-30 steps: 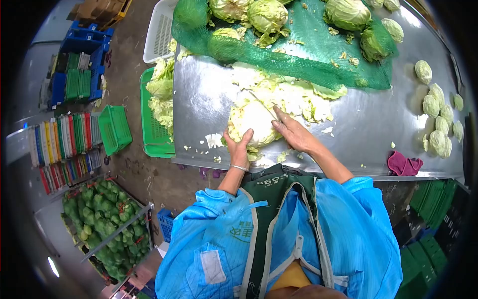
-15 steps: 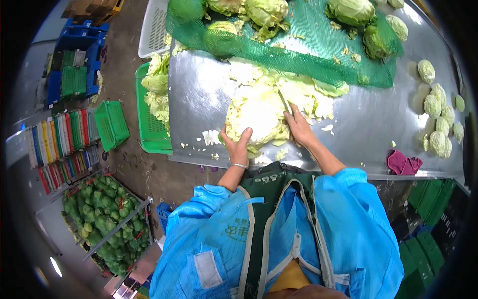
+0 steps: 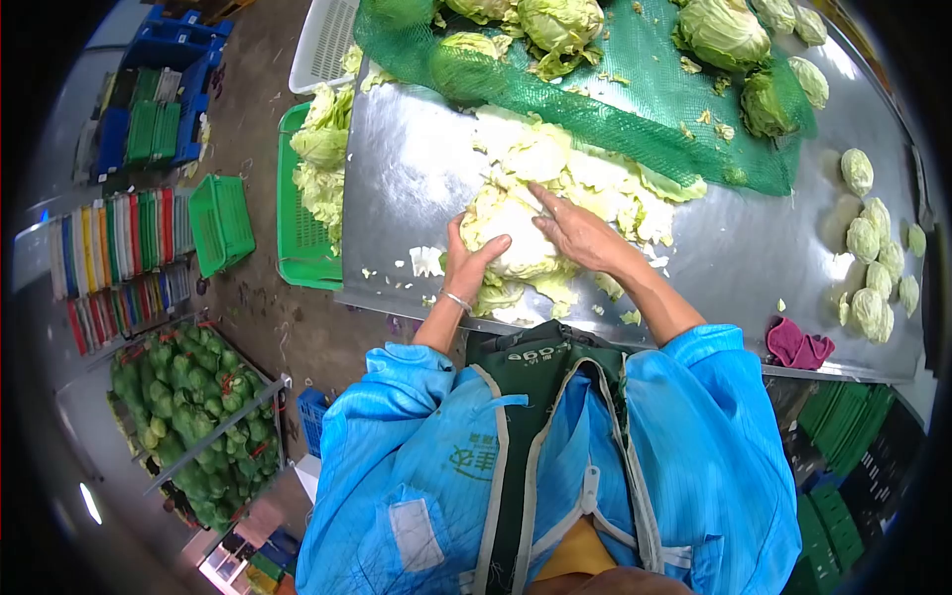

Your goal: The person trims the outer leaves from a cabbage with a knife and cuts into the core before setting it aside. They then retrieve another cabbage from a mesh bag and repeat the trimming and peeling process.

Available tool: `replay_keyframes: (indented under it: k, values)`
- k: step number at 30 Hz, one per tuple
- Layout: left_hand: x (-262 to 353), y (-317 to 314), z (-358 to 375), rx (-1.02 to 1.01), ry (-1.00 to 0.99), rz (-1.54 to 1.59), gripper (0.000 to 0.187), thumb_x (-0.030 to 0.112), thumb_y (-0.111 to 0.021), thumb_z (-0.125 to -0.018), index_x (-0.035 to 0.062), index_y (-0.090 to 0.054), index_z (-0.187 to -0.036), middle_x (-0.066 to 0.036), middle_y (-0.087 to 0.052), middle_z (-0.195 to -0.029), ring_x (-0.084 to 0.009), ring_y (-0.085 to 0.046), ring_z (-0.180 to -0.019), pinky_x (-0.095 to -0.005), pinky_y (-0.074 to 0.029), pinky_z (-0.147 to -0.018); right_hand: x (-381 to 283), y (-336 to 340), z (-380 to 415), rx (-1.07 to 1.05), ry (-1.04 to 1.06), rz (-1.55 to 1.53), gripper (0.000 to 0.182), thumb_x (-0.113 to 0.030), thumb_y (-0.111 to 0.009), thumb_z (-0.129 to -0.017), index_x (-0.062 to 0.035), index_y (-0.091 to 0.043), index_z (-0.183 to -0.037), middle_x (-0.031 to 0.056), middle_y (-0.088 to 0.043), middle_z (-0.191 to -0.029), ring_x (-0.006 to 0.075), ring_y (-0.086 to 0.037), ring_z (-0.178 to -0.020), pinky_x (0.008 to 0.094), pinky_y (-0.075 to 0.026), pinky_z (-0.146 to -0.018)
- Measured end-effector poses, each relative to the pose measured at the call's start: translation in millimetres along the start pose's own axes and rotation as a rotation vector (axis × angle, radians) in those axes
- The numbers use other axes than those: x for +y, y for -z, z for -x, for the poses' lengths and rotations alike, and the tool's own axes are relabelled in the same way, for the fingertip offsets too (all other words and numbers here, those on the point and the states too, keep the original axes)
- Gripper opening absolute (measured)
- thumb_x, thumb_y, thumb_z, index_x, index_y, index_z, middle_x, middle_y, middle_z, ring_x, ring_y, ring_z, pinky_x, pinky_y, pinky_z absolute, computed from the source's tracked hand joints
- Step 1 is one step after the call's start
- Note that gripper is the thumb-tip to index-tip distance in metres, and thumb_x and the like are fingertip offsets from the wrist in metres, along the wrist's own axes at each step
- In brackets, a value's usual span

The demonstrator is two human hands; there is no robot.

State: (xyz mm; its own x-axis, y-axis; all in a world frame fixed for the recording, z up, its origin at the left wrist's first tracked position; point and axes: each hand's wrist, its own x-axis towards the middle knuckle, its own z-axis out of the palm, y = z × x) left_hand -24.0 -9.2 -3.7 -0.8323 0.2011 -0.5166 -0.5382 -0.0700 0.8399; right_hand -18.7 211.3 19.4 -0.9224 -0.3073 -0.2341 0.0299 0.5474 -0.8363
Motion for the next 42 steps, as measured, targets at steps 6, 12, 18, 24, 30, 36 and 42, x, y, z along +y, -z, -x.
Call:
replay_keyframes:
  k: [6, 12, 18, 24, 30, 36, 42]
  values:
    - [17.3, 3.3, -11.0, -0.106, -0.107, -0.231, 0.088, 0.021, -0.082, -0.07, -0.0018, -0.027, -0.135, -0.02, -0.049, -0.124, -0.0257, -0.055, -0.111, -0.0344, -0.047, -0.093, 39.7, 15.0, -13.3, 0.136, -0.41, -0.288, 0.049, -0.034, -0.043, -0.098, -0.0024, -0.038, -0.135, 0.0281, -0.059, -0.113, 0.0386, -0.059, -0.105, 0.0416, -0.044, -0.091]
    - [5.4, -3.2, 12.7, 0.215, -0.202, -0.376, 0.093, 0.03, -0.084, -0.067, -0.0034, -0.03, -0.136, -0.022, -0.047, -0.126, -0.028, -0.05, -0.116, -0.0371, -0.042, -0.099, 5.6, 5.7, 44.6, 0.065, -0.35, -0.296, 0.048, -0.032, -0.048, -0.097, -0.0036, -0.039, -0.135, 0.0315, -0.058, -0.114, 0.0418, -0.056, -0.111, 0.0439, -0.042, -0.095]
    - [0.2, -4.6, 5.2, 0.107, -0.286, -0.428, 0.097, 0.034, -0.085, -0.064, -0.0029, -0.031, -0.136, -0.022, -0.045, -0.128, -0.0293, -0.048, -0.119, -0.0389, -0.04, -0.101, -5.1, 0.4, 24.4, 0.359, -0.055, 0.017, 0.056, -0.029, -0.059, -0.091, 0.0035, -0.04, -0.133, 0.0286, -0.061, -0.112, 0.0401, -0.061, -0.105, 0.0435, -0.047, -0.091]
    - [-4.5, -0.7, -0.7, -0.004, -0.319, -0.464, 0.098, 0.039, -0.082, -0.065, -0.0013, -0.032, -0.138, -0.023, -0.042, -0.131, -0.0318, -0.043, -0.125, -0.0414, -0.036, -0.105, 5.6, -8.4, -26.0, 0.237, -0.22, -0.086, 0.043, -0.03, -0.062, -0.087, -0.0013, -0.056, -0.118, 0.0268, -0.063, -0.105, 0.0393, -0.063, -0.095, 0.0426, -0.049, -0.082]
    - [11.7, 18.2, -7.2, 0.034, -0.452, -0.648, 0.099, 0.033, -0.084, -0.064, -0.0012, -0.029, -0.14, -0.021, -0.044, -0.133, -0.0315, -0.044, -0.125, -0.0399, -0.035, -0.106, 41.4, -22.6, -25.1, 0.373, -0.237, 0.015, 0.028, -0.024, -0.06, -0.086, -0.0021, -0.06, -0.102, 0.0252, -0.064, -0.082, 0.0414, -0.062, -0.077, 0.0461, -0.048, -0.07]
    - [-0.2, -4.0, 29.6, 0.233, -0.182, -0.518, 0.085, 0.034, -0.079, -0.073, -0.0032, -0.035, -0.136, -0.023, -0.049, -0.129, -0.0306, -0.05, -0.117, -0.0379, -0.039, -0.101, 12.1, -23.2, 45.8, 0.273, -0.277, -0.067, 0.034, -0.028, -0.061, -0.088, 0.0019, -0.059, -0.104, 0.024, -0.063, -0.08, 0.0405, -0.062, -0.073, 0.0462, -0.048, -0.067]
    - [-13.3, -10.1, 28.0, 0.233, -0.3, -0.615, 0.077, 0.036, -0.071, -0.081, -0.004, -0.035, -0.137, -0.023, -0.049, -0.128, -0.0292, -0.05, -0.117, -0.0366, -0.039, -0.1, 0.5, -4.1, 50.6, 0.21, 0.127, 0.181, 0.055, -0.032, -0.052, -0.095, -0.0045, -0.036, -0.14, 0.0281, -0.042, -0.136, 0.0422, -0.062, -0.096, 0.0446, -0.052, -0.081]
